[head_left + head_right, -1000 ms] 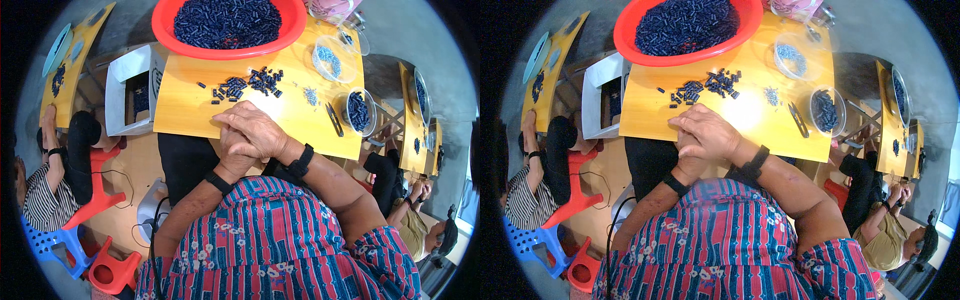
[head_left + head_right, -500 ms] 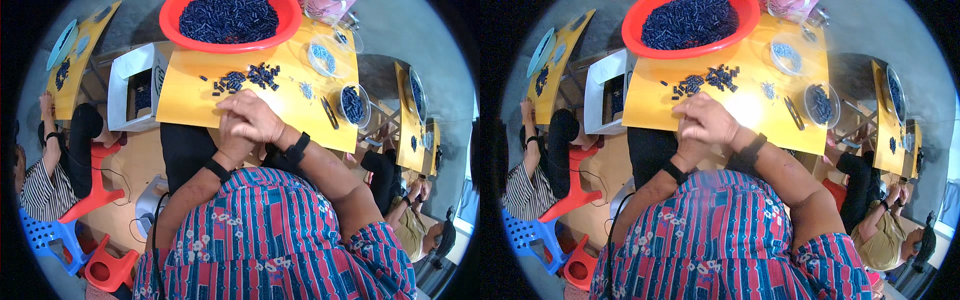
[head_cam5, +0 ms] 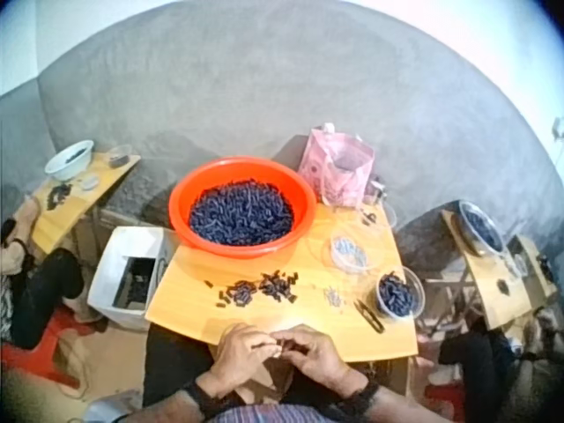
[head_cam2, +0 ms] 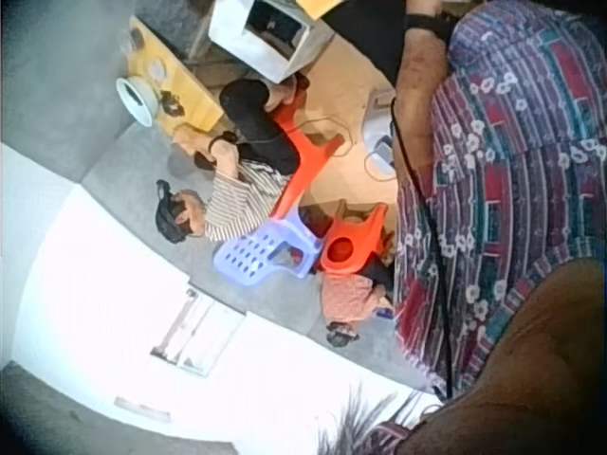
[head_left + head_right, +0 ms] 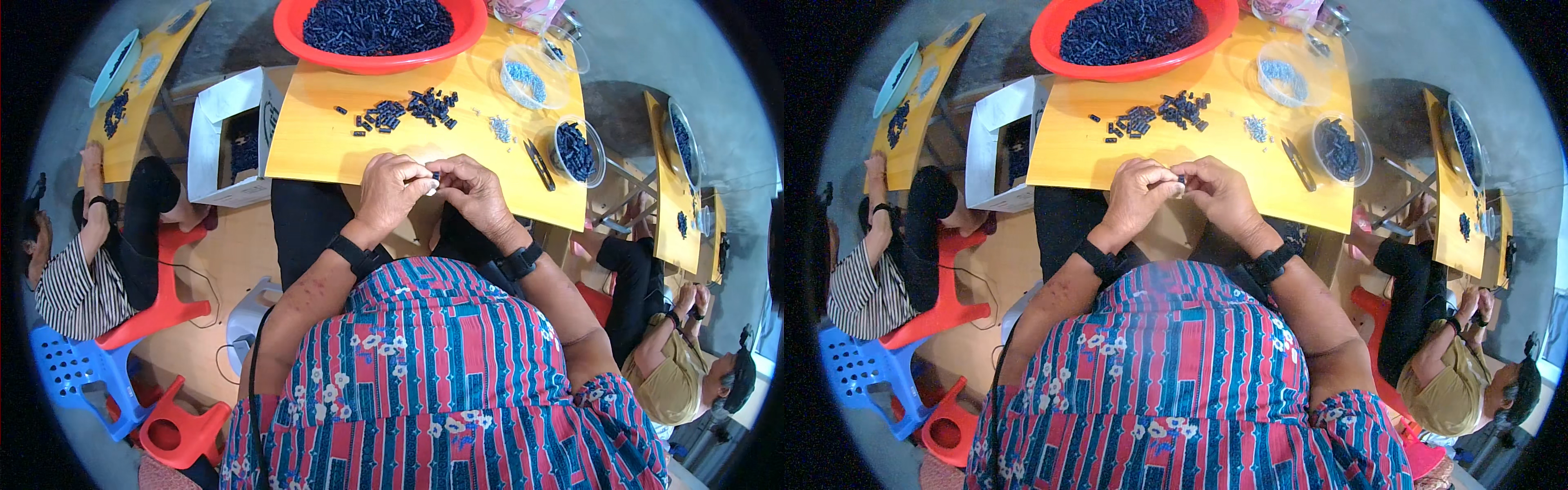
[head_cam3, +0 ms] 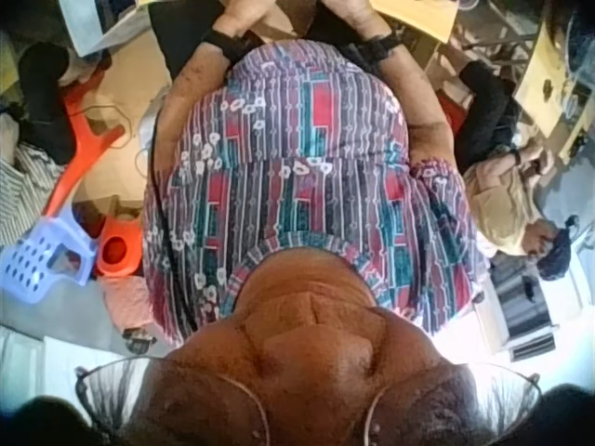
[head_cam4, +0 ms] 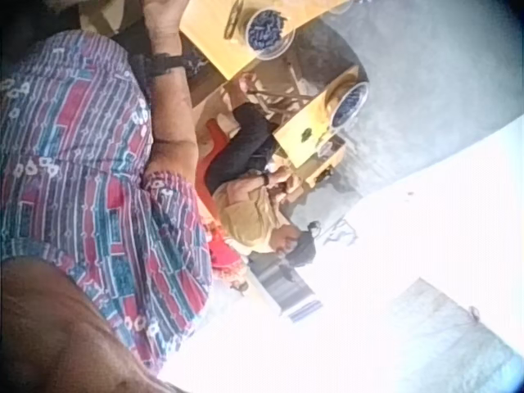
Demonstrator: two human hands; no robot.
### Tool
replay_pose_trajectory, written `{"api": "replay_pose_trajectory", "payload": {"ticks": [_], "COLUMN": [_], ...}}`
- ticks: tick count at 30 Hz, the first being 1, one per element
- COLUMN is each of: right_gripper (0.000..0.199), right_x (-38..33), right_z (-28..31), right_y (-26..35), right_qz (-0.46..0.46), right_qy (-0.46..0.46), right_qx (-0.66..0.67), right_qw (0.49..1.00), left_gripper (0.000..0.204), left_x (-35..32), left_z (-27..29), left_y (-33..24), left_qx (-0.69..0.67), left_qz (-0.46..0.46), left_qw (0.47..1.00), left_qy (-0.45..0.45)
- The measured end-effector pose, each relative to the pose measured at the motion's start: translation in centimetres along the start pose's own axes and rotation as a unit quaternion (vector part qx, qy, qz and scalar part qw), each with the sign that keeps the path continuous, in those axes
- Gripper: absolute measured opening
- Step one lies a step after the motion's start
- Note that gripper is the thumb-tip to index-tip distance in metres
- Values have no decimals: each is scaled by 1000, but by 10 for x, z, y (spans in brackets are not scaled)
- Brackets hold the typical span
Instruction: Assembling small blue plastic caps onto metal pins by hand.
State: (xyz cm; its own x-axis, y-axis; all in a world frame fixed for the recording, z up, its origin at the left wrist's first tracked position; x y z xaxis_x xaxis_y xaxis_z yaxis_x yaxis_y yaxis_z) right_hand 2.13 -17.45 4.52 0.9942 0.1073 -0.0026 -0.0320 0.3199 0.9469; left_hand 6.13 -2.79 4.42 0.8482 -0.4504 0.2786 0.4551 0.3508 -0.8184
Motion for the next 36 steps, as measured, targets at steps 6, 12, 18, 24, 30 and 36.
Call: {"api": "replay_pose_trajectory", "payload": {"ticks": [6, 12, 18, 24, 30, 36], "right_gripper": [32, 32, 36, 30, 35, 25], "right_x": [-1, -3, -13, -37, -46, -32], "right_z": [1, 5, 57, 161, 218, 190], "right_y": [-1, 4, 28, 44, 18, 32], "right_qz": [39, 143, 145, 80, -78, 22], "right_qy": [-41, -54, -195, -349, -349, -342], "right_qx": [-24, -114, -226, -410, -544, -464], "right_qw": [998, 982, 943, 839, 759, 817], "left_gripper": [13, 17, 15, 15, 13, 13], "left_x": [3, 4, 1, 1, 4, 0], "left_z": [-1, 1, 4, 3, -2, 0], "left_y": [-1, -6, -8, -8, -6, -6], "left_qx": [-12, 0, -2, 16, 8, 23], "left_qz": [13, -33, -18, -2, -20, -23], "left_qw": [1000, 999, 999, 997, 997, 998], "left_qy": [22, 25, 48, 81, 77, 59]}}
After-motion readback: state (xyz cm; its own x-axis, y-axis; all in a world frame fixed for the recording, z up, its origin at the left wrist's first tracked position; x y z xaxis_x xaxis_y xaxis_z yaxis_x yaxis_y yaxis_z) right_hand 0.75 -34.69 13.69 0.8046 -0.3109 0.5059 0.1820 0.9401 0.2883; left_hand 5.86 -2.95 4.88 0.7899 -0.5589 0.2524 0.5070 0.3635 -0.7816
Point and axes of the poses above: each hand's wrist, its own x-axis towards the middle knuckle, its own z-axis out of the back of the hand, y = z × x, the point moved 6 cm from there along x, towards the middle knuckle, and after that the axes turned 1 degree about z, right-handed, at the moved point
